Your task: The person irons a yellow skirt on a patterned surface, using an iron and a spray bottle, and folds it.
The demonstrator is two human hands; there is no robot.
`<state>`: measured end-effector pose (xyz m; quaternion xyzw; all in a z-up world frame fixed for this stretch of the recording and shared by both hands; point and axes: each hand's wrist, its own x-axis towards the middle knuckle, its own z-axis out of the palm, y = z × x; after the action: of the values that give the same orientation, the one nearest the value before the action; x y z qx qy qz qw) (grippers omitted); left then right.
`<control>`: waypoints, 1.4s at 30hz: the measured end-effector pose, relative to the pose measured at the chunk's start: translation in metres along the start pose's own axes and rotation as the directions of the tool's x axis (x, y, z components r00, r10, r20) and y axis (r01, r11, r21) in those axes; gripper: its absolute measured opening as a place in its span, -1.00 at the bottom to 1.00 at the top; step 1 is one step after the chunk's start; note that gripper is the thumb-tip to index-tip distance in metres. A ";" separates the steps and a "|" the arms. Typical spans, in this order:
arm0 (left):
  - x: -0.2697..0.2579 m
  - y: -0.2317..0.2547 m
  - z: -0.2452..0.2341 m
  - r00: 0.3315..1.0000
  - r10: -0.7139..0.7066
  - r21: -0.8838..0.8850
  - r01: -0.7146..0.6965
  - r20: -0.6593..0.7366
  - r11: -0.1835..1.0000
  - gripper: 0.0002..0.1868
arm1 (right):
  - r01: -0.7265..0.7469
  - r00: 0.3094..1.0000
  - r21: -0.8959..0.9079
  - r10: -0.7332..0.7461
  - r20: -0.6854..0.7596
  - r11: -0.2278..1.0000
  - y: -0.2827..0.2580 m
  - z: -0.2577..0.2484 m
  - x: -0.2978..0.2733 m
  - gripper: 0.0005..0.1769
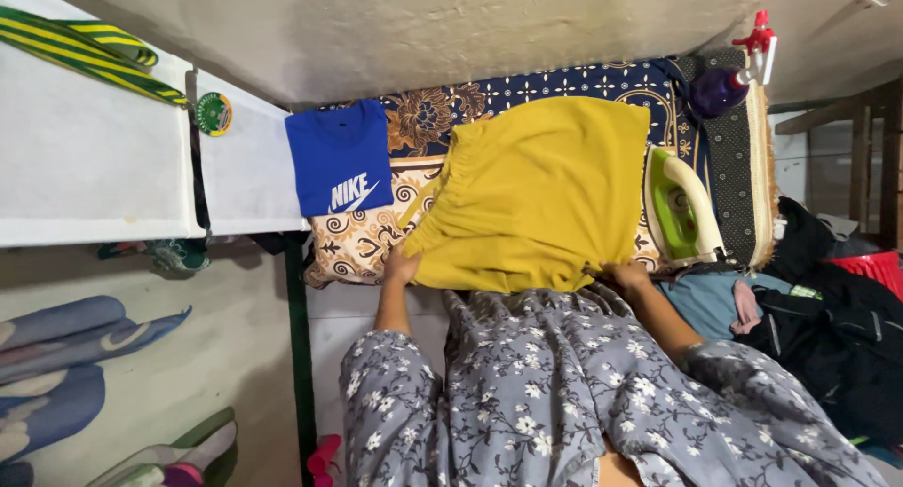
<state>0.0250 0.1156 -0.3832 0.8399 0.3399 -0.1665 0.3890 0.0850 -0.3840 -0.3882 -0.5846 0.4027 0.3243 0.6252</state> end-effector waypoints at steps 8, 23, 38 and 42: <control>-0.014 0.021 0.005 0.974 -0.211 0.243 0.225 -0.083 0.943 -0.11 | -0.111 0.977 0.253 0.060 0.202 0.961 -0.006 -0.017 -0.007 -0.78; 0.111 0.165 0.070 0.980 0.124 -0.079 -0.138 -0.156 0.987 -0.35 | 0.021 0.995 0.257 -0.044 0.085 0.966 -0.003 0.004 -0.043 -0.74; 0.187 0.197 0.052 0.972 0.162 -0.200 -0.195 -0.172 0.960 -0.51 | 0.064 0.992 0.228 -0.036 -0.124 0.972 0.007 0.014 -0.045 -0.76; 0.158 0.185 0.056 0.987 0.125 -0.155 -0.140 -0.105 0.978 -0.03 | 0.029 0.994 0.238 -0.003 -0.106 0.971 0.013 0.007 -0.033 -0.77</control>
<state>0.2663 0.0563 -0.4047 0.8332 0.3135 -0.0720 0.4498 0.0595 -0.3733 -0.3655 -0.5246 0.4664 0.2372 0.6716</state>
